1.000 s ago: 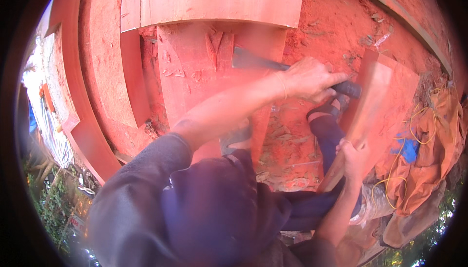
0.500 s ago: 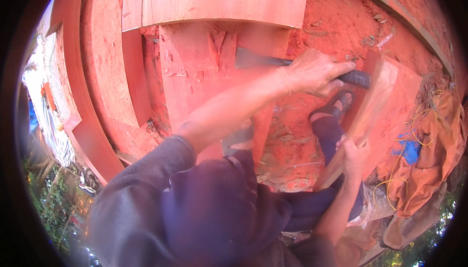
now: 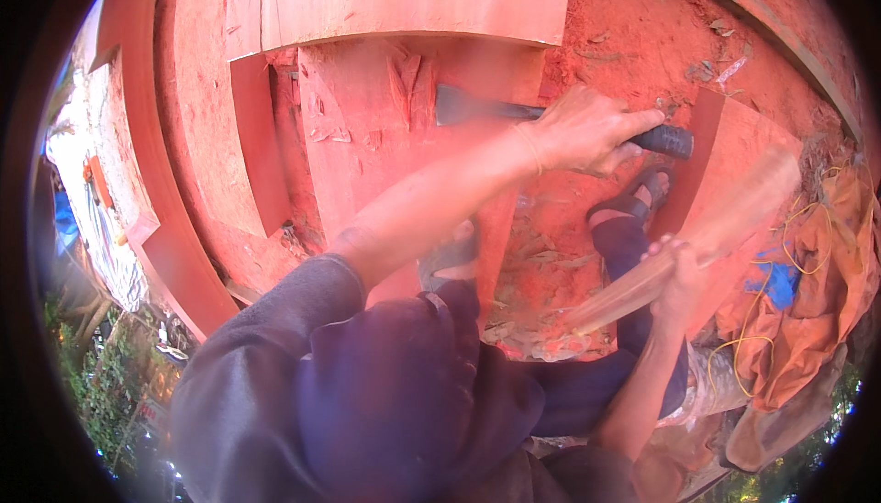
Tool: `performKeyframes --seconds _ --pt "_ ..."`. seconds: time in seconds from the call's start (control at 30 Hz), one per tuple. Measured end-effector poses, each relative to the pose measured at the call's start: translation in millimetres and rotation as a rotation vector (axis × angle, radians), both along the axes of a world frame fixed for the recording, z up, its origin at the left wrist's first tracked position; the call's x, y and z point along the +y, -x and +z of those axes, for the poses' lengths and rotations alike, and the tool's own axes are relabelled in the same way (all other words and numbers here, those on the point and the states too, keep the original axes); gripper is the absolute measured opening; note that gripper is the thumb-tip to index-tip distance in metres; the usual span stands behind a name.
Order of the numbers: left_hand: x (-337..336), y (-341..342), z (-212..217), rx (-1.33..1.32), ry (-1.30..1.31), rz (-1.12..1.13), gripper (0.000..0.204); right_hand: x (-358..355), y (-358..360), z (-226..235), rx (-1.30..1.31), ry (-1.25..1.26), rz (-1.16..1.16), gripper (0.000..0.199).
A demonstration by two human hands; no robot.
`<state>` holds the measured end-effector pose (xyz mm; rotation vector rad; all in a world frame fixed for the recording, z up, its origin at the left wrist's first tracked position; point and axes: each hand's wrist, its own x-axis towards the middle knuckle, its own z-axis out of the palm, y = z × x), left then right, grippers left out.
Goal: The person uses a chisel and a wooden mallet to carve and shape a large red wooden panel. They repeatedly strike the chisel to remove material and adjust the panel's position as needed.
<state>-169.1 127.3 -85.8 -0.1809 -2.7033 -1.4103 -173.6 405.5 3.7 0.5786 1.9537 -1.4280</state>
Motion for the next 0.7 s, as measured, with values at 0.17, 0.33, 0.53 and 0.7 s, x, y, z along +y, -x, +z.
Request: performKeyframes --seconds 0.17,0.33,0.53,0.7 --pt "-1.3 -8.5 4.6 -0.031 0.016 -0.036 0.053 -0.7 -7.2 1.5 -0.019 -0.286 0.246 0.026" --pt "0.6 -9.6 0.5 -0.063 0.035 -0.044 0.054 -5.0 -10.7 -4.4 0.046 0.028 -0.130 0.027" --pt "2.1 -22.2 0.7 -0.077 0.091 -0.118 0.052 3.7 -21.3 -2.6 -0.008 -0.243 0.261 0.021" --pt "5.2 -39.5 11.3 0.127 0.045 -0.188 0.054 15.4 -26.7 -3.0 -0.034 -0.028 -0.045 0.025"
